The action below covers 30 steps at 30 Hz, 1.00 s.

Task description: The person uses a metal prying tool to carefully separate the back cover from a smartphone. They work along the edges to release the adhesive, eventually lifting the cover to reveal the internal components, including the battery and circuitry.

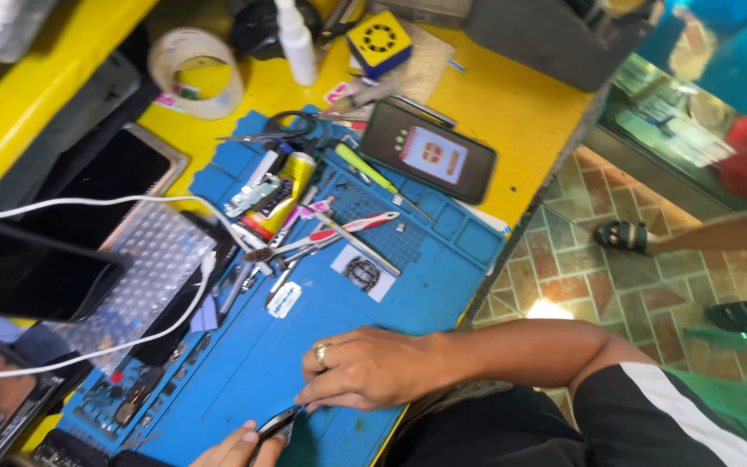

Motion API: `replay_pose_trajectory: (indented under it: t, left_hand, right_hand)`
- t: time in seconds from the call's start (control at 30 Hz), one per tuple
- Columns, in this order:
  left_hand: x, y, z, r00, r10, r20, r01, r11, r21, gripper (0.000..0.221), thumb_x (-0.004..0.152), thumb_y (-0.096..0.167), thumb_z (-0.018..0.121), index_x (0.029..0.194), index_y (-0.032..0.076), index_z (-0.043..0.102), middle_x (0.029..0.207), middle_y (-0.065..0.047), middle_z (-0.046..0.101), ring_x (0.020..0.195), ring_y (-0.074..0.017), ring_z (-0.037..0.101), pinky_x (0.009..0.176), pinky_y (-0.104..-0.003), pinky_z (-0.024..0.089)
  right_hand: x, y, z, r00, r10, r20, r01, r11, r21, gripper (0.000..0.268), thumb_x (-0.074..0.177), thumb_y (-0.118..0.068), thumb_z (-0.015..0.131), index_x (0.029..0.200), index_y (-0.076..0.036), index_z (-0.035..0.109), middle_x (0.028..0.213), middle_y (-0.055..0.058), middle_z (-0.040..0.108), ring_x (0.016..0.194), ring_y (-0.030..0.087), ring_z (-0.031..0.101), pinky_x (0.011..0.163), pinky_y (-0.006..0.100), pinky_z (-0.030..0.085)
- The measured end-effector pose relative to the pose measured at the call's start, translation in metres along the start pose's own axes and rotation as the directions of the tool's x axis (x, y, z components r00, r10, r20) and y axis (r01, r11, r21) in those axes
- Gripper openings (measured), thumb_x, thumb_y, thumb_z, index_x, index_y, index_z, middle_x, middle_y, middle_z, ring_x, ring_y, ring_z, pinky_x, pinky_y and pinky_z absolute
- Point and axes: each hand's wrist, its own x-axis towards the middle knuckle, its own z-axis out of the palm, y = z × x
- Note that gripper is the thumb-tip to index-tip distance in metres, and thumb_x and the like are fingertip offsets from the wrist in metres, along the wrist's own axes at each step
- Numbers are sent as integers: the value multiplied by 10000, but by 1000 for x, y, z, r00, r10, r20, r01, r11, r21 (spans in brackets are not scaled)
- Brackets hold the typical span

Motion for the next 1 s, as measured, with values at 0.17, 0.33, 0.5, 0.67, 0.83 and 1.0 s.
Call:
replay_pose_trajectory:
  t: [0.17,0.33,0.5,0.67,0.83,1.0]
  left_hand:
    - [-24,-18,37,1000,19,13,-19,999,33,239,784,537,773,989,417,746,1050,19,617,1046,-166,715,671,-348,608]
    - [-24,-15,36,996,12,83,-16,999,47,244,793,563,727,985,414,746,1010,16,642,1052,-161,716,628,-333,605]
    - [-28,-16,42,999,29,-25,-27,997,66,172,813,490,740,954,392,758,963,-13,631,1015,-191,728,555,-358,547]
    - [-16,-12,30,999,39,0,-39,998,42,120,846,448,715,935,380,758,926,10,638,994,-184,731,567,-339,580]
    - [-4,-6,16,994,93,-56,-92,996,20,128,867,419,727,973,356,760,1024,-4,636,1019,-196,723,665,-360,627]
    - [24,21,-10,984,-34,-173,32,999,-14,99,894,367,699,906,303,774,918,-3,710,995,-241,730,779,-426,635]
  right_hand:
    - [0,2,-6,999,-13,34,11,999,50,175,1038,-138,677,1178,-41,715,1019,127,644,896,303,650,672,438,533]
    - [-3,6,-10,998,-42,-41,44,997,64,208,991,-78,739,1180,6,720,1002,158,694,879,281,669,742,405,577]
    - [-7,8,-8,998,-23,-56,29,994,104,214,962,-80,773,1157,-10,721,993,137,721,901,271,697,777,395,601]
    - [-4,6,-10,998,-17,-63,22,996,84,183,970,-107,762,1126,-18,725,967,122,707,870,253,683,760,382,593]
    - [2,4,-11,994,-33,-105,42,996,80,162,962,-82,771,1094,-2,724,944,125,704,828,241,679,732,369,594]
    - [10,-7,-22,980,-9,-198,32,993,111,138,951,-55,775,1071,-8,724,939,136,739,785,247,681,708,367,573]
